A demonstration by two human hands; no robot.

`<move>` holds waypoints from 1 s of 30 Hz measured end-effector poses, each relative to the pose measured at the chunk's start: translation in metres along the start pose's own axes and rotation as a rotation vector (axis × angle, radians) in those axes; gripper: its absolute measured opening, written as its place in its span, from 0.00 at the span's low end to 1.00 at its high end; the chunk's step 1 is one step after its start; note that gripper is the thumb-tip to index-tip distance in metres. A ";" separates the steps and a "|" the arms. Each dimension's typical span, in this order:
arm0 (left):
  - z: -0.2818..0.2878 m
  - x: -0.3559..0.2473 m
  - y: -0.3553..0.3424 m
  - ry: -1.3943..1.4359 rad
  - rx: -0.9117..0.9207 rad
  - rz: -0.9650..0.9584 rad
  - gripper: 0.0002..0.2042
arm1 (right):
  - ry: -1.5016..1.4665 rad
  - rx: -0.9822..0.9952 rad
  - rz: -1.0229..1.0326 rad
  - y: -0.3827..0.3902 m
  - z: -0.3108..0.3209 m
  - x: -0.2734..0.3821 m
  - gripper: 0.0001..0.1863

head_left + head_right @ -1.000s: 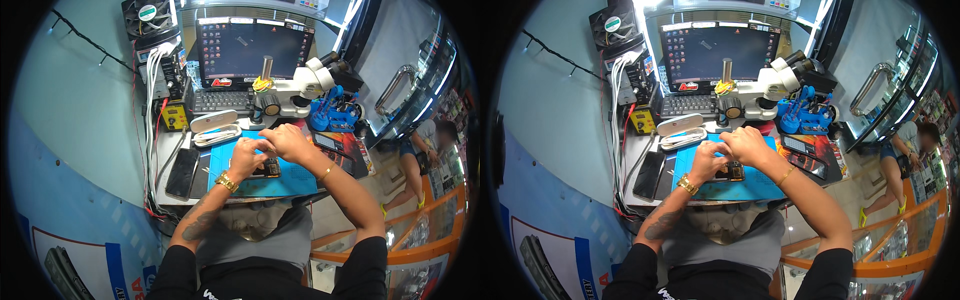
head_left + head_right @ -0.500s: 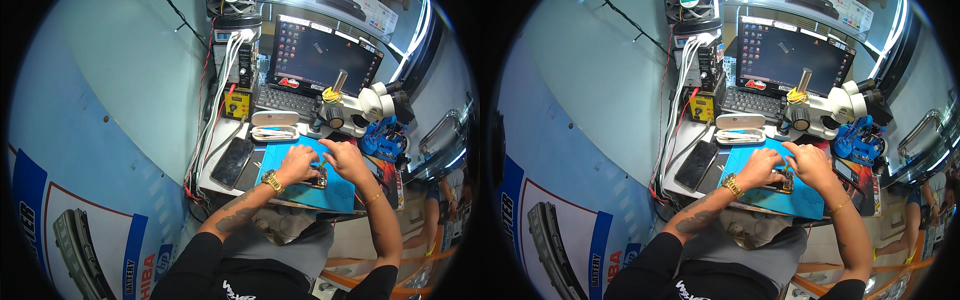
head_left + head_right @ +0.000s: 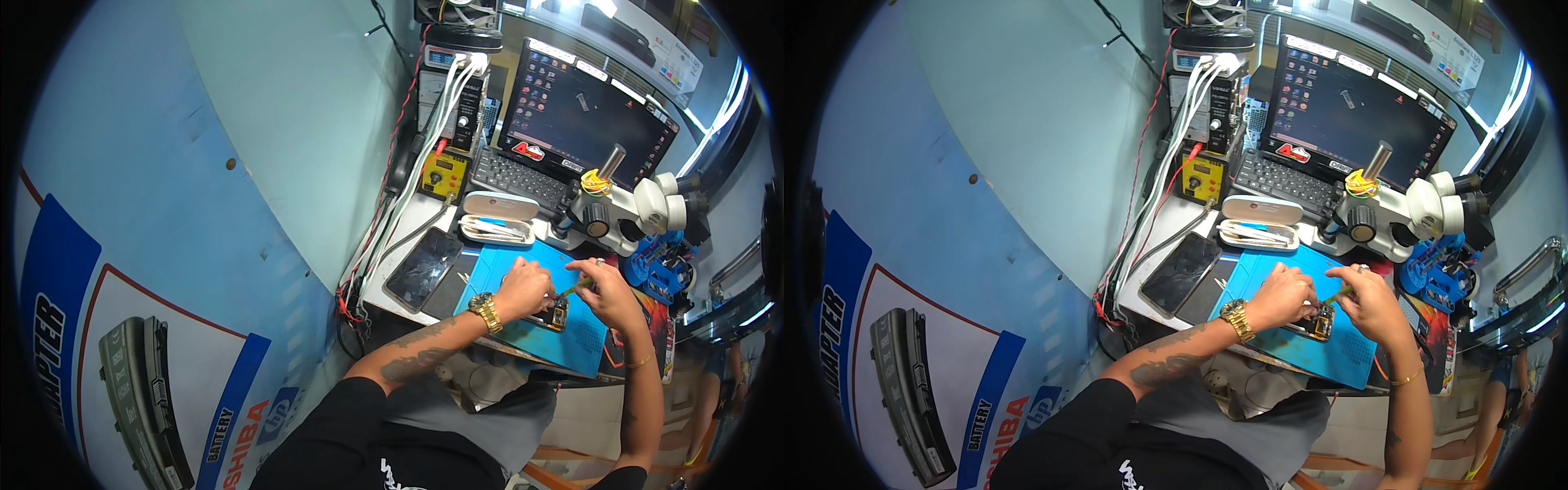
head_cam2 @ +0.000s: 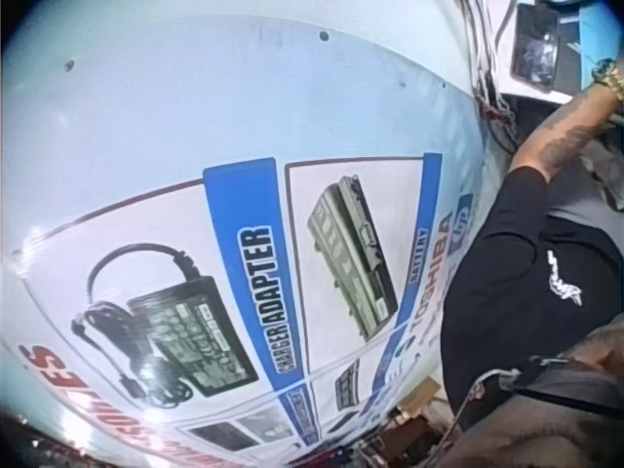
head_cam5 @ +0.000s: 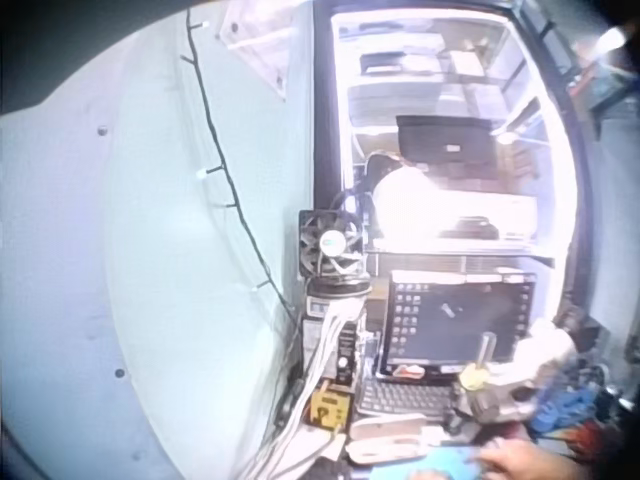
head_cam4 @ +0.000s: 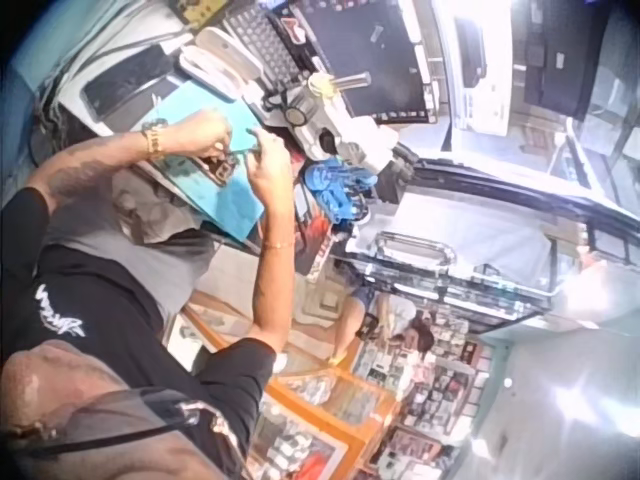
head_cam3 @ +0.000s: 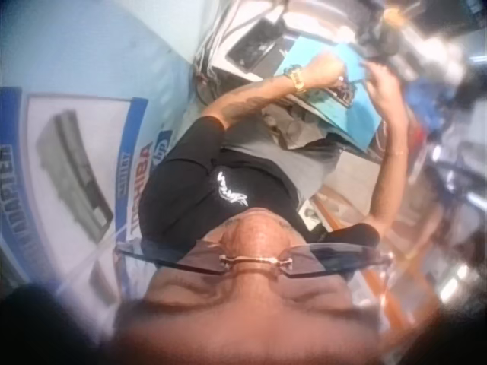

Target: The person disassembles a smartphone by prying off the back cover, removing several internal components with a screwdriver, and cleaning the exposed circuit board with a small brush before reassembling the device.

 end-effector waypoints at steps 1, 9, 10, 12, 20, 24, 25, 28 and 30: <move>0.000 -0.001 0.000 -0.001 -0.008 -0.001 0.06 | -0.039 0.007 -0.013 0.000 0.002 0.003 0.12; -0.001 0.000 0.000 0.040 -0.002 0.018 0.07 | 0.129 -0.024 0.015 -0.003 0.000 0.004 0.16; 0.000 0.000 0.000 0.030 0.007 0.022 0.07 | 0.085 -0.047 0.069 -0.003 -0.002 0.001 0.16; -0.001 0.000 0.000 0.027 0.017 0.028 0.07 | 0.085 -0.058 0.063 -0.003 -0.002 0.002 0.17; -0.001 0.003 0.000 0.054 0.017 0.020 0.06 | 0.160 -0.025 -0.113 0.000 -0.002 -0.003 0.21; 0.000 0.000 0.001 0.062 0.032 0.037 0.06 | -0.128 -0.066 0.001 0.002 -0.003 -0.005 0.17; 0.000 0.000 0.000 0.063 0.030 0.026 0.06 | -0.078 -0.033 -0.084 0.003 -0.002 -0.007 0.17; 0.004 0.000 -0.001 0.057 0.034 -0.009 0.05 | 0.053 -0.058 -0.101 0.005 -0.005 -0.015 0.19; 0.008 -0.002 -0.002 0.064 0.027 -0.023 0.04 | 0.019 -0.079 -0.073 0.010 -0.006 -0.021 0.18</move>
Point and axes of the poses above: each hand's wrist, its own y-axis away from the middle knuckle, its own z-axis out of the back of the hand, x = y × z, the point moved 2 cm from there along -y, towards the middle knuckle, and after that the axes turned 5 degrees about -x, right-handed, at the moved point
